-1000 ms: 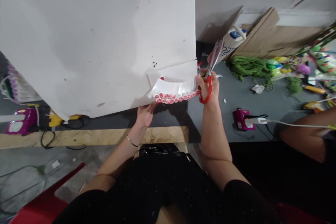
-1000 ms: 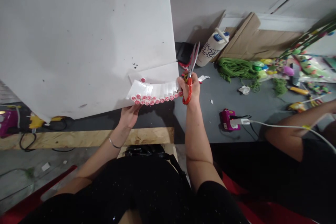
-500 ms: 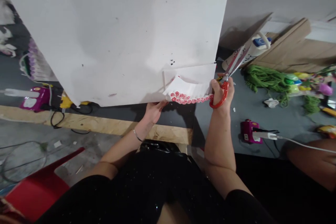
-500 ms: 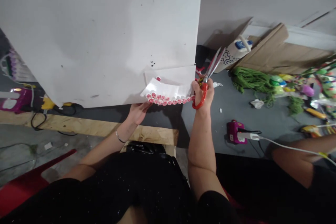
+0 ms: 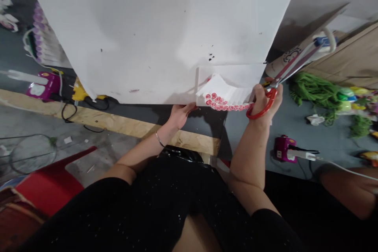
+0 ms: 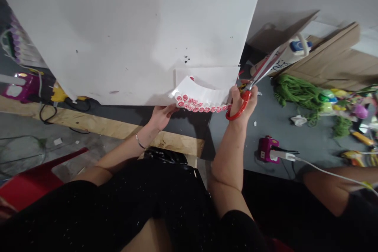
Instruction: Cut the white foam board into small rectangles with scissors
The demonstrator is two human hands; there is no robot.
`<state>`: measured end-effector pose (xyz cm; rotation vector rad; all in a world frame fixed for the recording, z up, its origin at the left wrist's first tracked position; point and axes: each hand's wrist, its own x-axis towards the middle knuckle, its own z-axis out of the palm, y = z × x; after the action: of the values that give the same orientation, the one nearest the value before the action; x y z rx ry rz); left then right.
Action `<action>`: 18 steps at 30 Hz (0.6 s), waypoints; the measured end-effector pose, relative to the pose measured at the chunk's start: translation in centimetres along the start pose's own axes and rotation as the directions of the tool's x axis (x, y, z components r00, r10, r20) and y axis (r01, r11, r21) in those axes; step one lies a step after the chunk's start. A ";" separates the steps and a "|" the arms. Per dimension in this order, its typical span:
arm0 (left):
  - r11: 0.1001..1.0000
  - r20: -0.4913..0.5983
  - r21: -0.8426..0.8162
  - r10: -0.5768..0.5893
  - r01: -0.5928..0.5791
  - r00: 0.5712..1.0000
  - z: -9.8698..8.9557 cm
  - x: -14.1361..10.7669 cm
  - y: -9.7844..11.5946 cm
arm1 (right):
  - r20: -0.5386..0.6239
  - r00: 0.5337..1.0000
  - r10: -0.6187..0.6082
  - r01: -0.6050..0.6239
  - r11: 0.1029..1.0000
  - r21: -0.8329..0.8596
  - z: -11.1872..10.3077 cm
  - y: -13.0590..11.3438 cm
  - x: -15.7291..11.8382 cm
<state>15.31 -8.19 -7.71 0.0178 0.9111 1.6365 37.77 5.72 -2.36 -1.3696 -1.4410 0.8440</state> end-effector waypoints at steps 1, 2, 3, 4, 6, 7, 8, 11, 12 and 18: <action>1.000 0.002 0.003 0.003 -0.003 1.000 0.0 0.0 -0.1 | -0.074 0.997 -0.008 0.009 1.000 0.007 0.2 -0.3 -0.1; 1.000 0.008 0.009 0.004 -0.004 1.000 0.0 0.0 -0.1 | -0.162 0.987 -0.016 0.018 1.000 0.013 0.4 -0.7 -0.2; 1.000 0.014 0.016 0.005 -0.006 1.000 0.0 0.0 -0.2 | -0.208 0.978 -0.012 0.017 1.000 0.020 0.7 -1.1 -0.4; 1.000 0.018 0.026 0.009 -0.009 1.000 0.0 0.0 -0.3 | -0.217 0.976 0.004 0.002 1.000 0.025 0.9 -1.6 -0.5; 0.998 0.027 0.051 0.018 -0.019 0.999 0.0 0.1 -0.3 | -0.216 0.976 0.039 -0.033 0.999 0.029 1.3 -2.3 -0.8; 0.998 0.032 0.061 0.023 -0.025 0.999 0.0 0.1 -0.3 | -0.216 0.975 0.050 -0.045 0.999 0.028 1.4 -2.6 -0.9; 0.997 0.038 0.066 0.026 -0.028 0.999 0.0 0.1 -0.3 | -0.218 0.974 0.056 -0.051 0.998 0.027 1.4 -2.7 -1.0; 0.999 0.057 0.041 0.015 -0.017 0.998 0.0 0.0 -0.4 | -0.225 0.974 0.035 -0.031 0.999 0.025 1.3 -2.6 -1.0; 1.000 0.062 0.028 0.007 -0.009 0.998 0.0 -0.1 -0.4 | -0.226 0.974 0.024 -0.019 1.000 0.022 1.2 -2.4 -1.0; 0.999 0.066 -0.007 -0.034 0.034 0.997 0.1 -0.4 -0.7 | -0.200 0.979 0.027 -0.024 1.000 0.019 1.1 -1.3 -1.1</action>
<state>16.07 -8.50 -7.87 0.0500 0.8504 1.5989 36.23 4.62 -1.72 -1.4205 -1.2609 0.7102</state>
